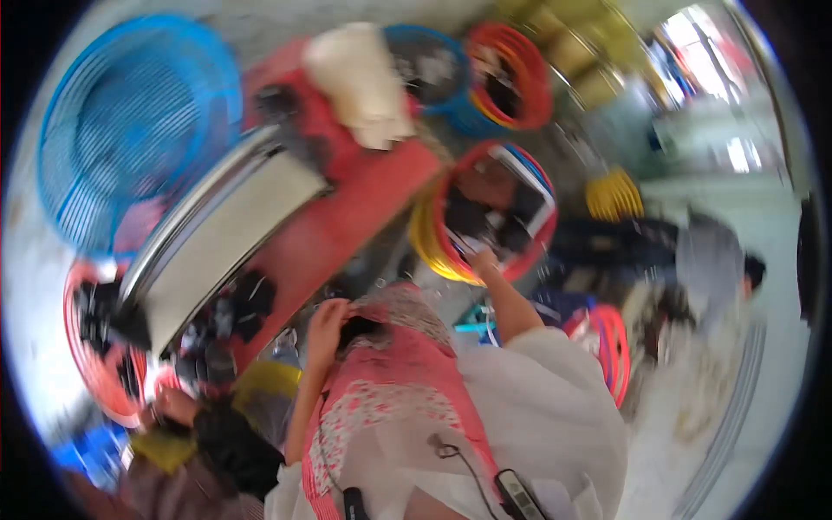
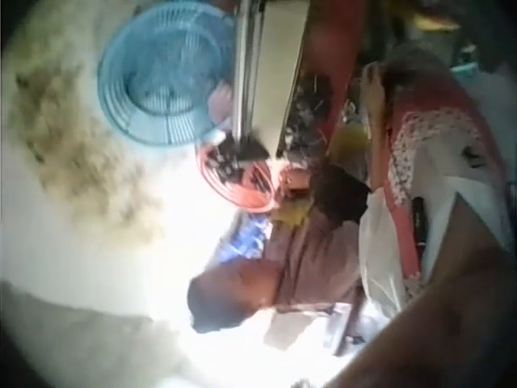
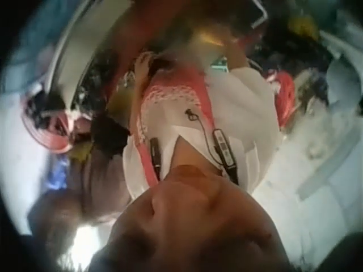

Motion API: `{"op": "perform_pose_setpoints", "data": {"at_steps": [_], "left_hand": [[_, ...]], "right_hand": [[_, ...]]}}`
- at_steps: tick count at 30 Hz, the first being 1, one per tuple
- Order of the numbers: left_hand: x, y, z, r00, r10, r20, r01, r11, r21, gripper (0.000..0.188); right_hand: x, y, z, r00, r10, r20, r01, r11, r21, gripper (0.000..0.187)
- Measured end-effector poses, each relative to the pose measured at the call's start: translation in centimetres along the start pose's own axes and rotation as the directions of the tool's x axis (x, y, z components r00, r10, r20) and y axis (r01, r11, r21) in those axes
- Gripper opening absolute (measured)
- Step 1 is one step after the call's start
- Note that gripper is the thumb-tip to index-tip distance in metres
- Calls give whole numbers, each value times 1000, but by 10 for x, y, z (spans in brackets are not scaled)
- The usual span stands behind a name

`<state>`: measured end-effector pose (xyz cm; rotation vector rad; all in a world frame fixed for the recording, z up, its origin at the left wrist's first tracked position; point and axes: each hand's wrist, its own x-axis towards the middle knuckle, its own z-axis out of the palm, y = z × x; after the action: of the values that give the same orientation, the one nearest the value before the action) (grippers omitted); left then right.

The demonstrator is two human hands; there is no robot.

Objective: The person sorts and thins leather shoe parts using a mechanical skiving machine.

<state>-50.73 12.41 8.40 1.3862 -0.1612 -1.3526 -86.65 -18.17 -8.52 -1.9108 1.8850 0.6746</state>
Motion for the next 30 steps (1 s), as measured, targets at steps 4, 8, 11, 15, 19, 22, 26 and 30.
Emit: {"op": "perform_pose_setpoints", "data": {"at_steps": [4, 8, 11, 15, 19, 22, 26, 30], "left_hand": [[7, 2, 22, 990, -120, 76, 110, 986, 127, 20], [24, -8, 53, 969, -227, 94, 191, 937, 292, 19], [45, -19, 82, 944, -292, 150, 213, 893, 396, 21], [72, -34, 133, 916, -381, 128, 274, 824, 496, 20], [95, -48, 186, 874, -485, -7, 411, 732, 543, 18], [108, -56, 215, 825, -564, -32, 495, 693, 524, 19], [125, -63, 243, 763, -641, -86, 592, 637, 494, 20], [137, -66, 258, 733, -667, -130, 627, 591, 507, 20]], "right_hand": [[-25, 18, 15, 987, -122, -107, 134, 983, 121, 51], [-32, 46, 49, 980, -128, -150, 148, 980, 135, 41], [-10, 69, 69, 990, -66, -121, 89, 976, 198, 37], [43, 91, 38, 982, 19, 186, -59, 976, 212, 44], [102, 116, -32, 987, 47, -151, 3, 950, 313, 47], [180, 130, -53, 901, 387, -196, -324, 900, 290, 57], [250, 153, -13, 855, 502, 130, -515, 850, 109, 103], [273, 157, 37, 861, 506, -46, -508, 858, -74, 84]]}}
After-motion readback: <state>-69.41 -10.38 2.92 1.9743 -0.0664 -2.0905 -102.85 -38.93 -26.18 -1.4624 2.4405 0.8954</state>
